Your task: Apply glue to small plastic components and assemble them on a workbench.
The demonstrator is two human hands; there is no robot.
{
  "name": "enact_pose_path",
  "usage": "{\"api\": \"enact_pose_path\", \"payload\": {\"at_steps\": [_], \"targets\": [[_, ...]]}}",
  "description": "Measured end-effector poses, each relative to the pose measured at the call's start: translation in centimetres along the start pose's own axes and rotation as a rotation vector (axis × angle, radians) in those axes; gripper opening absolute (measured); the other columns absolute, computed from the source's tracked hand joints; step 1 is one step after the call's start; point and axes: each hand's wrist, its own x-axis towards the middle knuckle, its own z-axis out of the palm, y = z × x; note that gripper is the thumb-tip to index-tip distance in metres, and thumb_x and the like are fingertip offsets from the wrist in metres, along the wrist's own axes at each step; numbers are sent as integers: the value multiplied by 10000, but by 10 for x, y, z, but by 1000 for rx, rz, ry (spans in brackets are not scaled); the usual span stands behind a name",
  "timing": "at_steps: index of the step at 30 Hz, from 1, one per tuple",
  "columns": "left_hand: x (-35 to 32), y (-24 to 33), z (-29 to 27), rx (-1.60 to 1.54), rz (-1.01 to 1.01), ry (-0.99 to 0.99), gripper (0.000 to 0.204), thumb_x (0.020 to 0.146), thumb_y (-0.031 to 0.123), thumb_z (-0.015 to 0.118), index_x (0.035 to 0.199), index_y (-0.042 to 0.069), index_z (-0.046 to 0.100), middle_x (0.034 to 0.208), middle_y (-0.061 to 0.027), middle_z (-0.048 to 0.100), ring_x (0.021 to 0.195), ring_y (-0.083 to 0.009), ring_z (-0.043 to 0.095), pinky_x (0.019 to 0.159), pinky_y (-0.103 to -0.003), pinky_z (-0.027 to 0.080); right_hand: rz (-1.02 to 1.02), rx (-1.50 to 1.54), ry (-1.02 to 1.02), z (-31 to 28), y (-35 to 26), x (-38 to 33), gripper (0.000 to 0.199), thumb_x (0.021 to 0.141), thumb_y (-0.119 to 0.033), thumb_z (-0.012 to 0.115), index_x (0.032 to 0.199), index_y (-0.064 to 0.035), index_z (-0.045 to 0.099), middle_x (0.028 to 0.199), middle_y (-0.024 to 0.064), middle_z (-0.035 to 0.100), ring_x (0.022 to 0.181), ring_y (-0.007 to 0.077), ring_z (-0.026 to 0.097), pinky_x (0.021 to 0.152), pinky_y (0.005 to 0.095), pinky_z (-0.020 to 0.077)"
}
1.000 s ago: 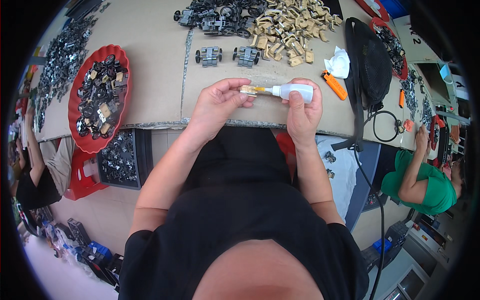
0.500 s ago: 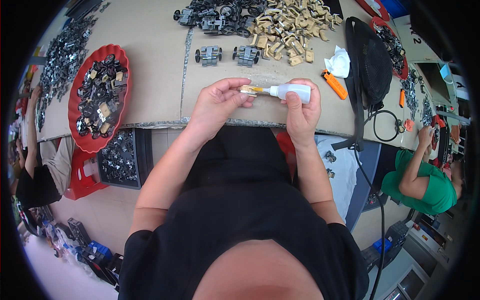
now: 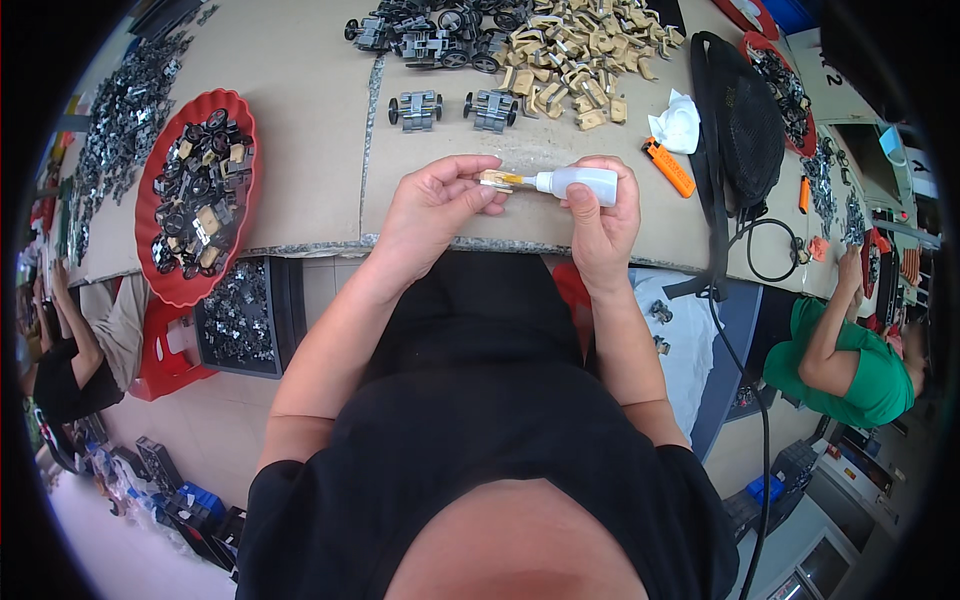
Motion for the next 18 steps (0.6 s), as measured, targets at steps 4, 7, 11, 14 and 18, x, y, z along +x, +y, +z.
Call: {"api": "enact_pose_path", "payload": {"at_steps": [4, 7, 11, 14, 18], "targets": [[1, -1, 0, -3, -2, 4, 289, 862, 25, 548, 1144, -37, 522, 909, -105, 637, 810, -118, 599, 779, -237, 483, -26, -45, -20, -1, 1, 0, 221, 850, -97, 592, 996, -2, 456, 906, 39, 475, 802, 90, 473, 725, 219, 397], [0, -1, 0, -6, -4, 5, 286, 863, 24, 547, 1141, -36, 524, 909, -104, 637, 812, -118, 598, 779, -238, 483, -45, -73, -24, -1, -1, 0, 223, 848, -96, 595, 993, 2, 456, 908, 42, 466, 797, 93, 473, 720, 219, 398], [0, 1, 0, 0, -6, -1, 287, 863, 23, 546, 1143, -36, 523, 907, -104, 637, 807, -119, 598, 776, -239, 484, -73, -76, -12, 0, -1, 0, 229, 846, -100, 598, 992, 6, 455, 918, 48, 459, 793, 96, 474, 715, 221, 403], [0, 0, 0, 8, -7, 6, 288, 863, 21, 545, 1144, -36, 522, 904, -104, 638, 803, -119, 599, 775, -239, 485, -79, -100, -23, -1, 1, 0, 241, 845, -108, 602, 996, 8, 455, 925, 57, 459, 798, 103, 479, 714, 224, 407], [0, 2, 1, 19, -14, 15, 288, 863, 17, 544, 1145, -36, 521, 902, -105, 638, 803, -119, 599, 772, -238, 484, -175, -184, -49, -3, 3, 0, 267, 837, -124, 618, 1000, 12, 456, 928, 76, 468, 805, 124, 491, 714, 231, 415]]}}
